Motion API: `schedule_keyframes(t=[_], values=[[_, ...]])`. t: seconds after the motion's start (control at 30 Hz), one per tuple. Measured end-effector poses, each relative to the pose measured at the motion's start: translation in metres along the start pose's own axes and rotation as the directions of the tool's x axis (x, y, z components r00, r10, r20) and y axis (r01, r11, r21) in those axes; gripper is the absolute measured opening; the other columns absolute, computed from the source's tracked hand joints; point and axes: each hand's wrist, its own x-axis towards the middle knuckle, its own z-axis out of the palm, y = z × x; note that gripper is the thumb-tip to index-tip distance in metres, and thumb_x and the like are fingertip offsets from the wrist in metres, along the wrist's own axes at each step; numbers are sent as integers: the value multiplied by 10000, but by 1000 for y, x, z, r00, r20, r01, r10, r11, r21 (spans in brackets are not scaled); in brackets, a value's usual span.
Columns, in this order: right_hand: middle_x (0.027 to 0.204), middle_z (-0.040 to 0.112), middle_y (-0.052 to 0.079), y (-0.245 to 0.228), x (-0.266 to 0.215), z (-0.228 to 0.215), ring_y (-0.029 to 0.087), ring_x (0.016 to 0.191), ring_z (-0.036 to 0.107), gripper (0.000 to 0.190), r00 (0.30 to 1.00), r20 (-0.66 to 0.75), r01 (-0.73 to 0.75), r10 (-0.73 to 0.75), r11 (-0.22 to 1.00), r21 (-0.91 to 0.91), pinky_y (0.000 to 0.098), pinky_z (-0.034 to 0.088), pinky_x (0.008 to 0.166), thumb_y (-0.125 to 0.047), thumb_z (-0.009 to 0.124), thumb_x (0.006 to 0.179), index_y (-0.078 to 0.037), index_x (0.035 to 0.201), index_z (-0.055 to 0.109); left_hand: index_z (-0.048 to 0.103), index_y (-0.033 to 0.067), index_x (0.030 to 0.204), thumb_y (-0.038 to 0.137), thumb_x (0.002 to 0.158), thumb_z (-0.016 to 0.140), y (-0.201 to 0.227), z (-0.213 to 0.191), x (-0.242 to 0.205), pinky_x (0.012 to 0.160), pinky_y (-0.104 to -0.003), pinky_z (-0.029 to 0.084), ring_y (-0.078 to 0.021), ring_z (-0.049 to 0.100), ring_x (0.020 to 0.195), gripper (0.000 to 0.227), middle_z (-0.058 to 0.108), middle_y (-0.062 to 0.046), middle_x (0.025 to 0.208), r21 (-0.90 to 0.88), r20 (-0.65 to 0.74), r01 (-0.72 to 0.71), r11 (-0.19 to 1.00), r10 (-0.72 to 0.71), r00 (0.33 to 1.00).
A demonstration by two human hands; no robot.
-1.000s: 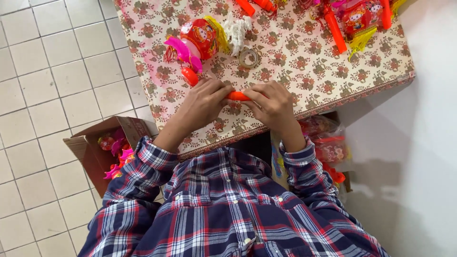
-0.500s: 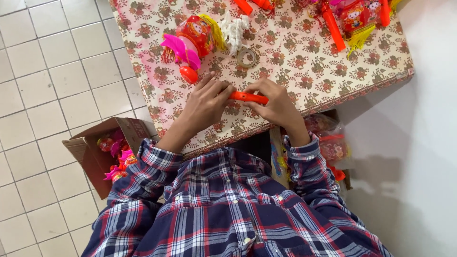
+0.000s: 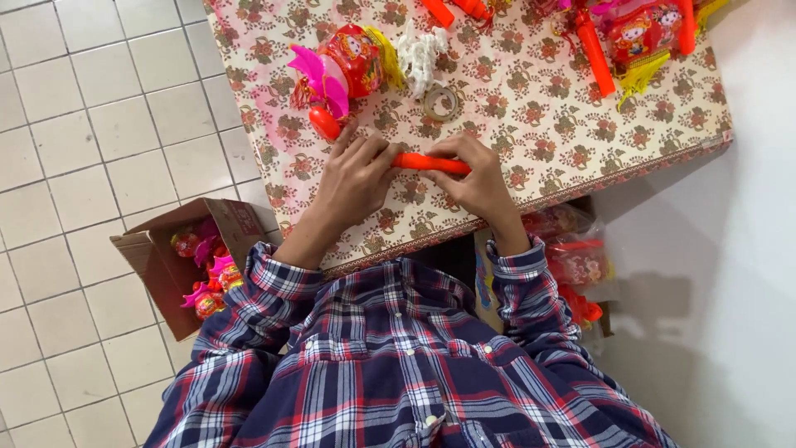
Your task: Assembling small plastic lanterns by fitting components together and packing them into a cardboard box
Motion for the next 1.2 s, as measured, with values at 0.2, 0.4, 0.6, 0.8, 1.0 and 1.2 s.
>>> schedule_keyframes(t=[0.2,0.4,0.6,0.8,1.0,1.2], values=[[885,753,105,-12,-3,3,269,843,754,240,994,-79,-77,78,997,11,383,597,699,-198,775,963,-68,1160,729,728,104,1125,288,971,723,-1,3,-4,1166,-518,359,-252,707,894,240,671,-72,961,31,-4,-5,1000,5,1000],[946,715,146,0,-2,1,203,762,674,247,989,-117,-81,89,994,72,347,545,632,-279,734,997,-74,1134,725,745,119,1121,279,965,727,-2,5,-5,1184,-526,336,-236,717,895,225,679,-61,937,21,8,43,999,-43,999],[941,637,136,-4,-7,-1,143,734,653,227,979,-116,-133,167,958,255,282,565,566,-42,738,957,30,1160,668,732,111,1122,313,948,754,-8,20,-13,1131,-483,420,-243,726,892,267,679,-70,948,50,-15,36,998,-35,999],[563,611,112,-7,-4,-1,101,412,551,359,961,-133,-187,244,922,340,202,435,385,-300,490,1106,23,1130,643,723,144,1149,334,980,701,-2,19,-11,1079,-475,467,-231,719,899,256,662,-41,960,29,-36,25,999,-24,999],[779,686,155,14,-12,1,102,560,616,319,966,-142,-146,216,909,391,214,494,470,-282,605,1046,13,1168,600,734,131,1151,346,967,713,-8,19,-11,1113,-471,437,-227,718,884,284,677,-37,943,49,-72,49,998,-45,996],[512,568,59,3,-9,4,104,411,543,429,953,-180,-194,242,949,247,208,386,385,-304,496,1115,-25,818,632,735,109,1122,331,971,718,-4,14,-9,1143,-454,414,-236,714,874,269,676,-57,937,46,-83,0,999,4,997]])
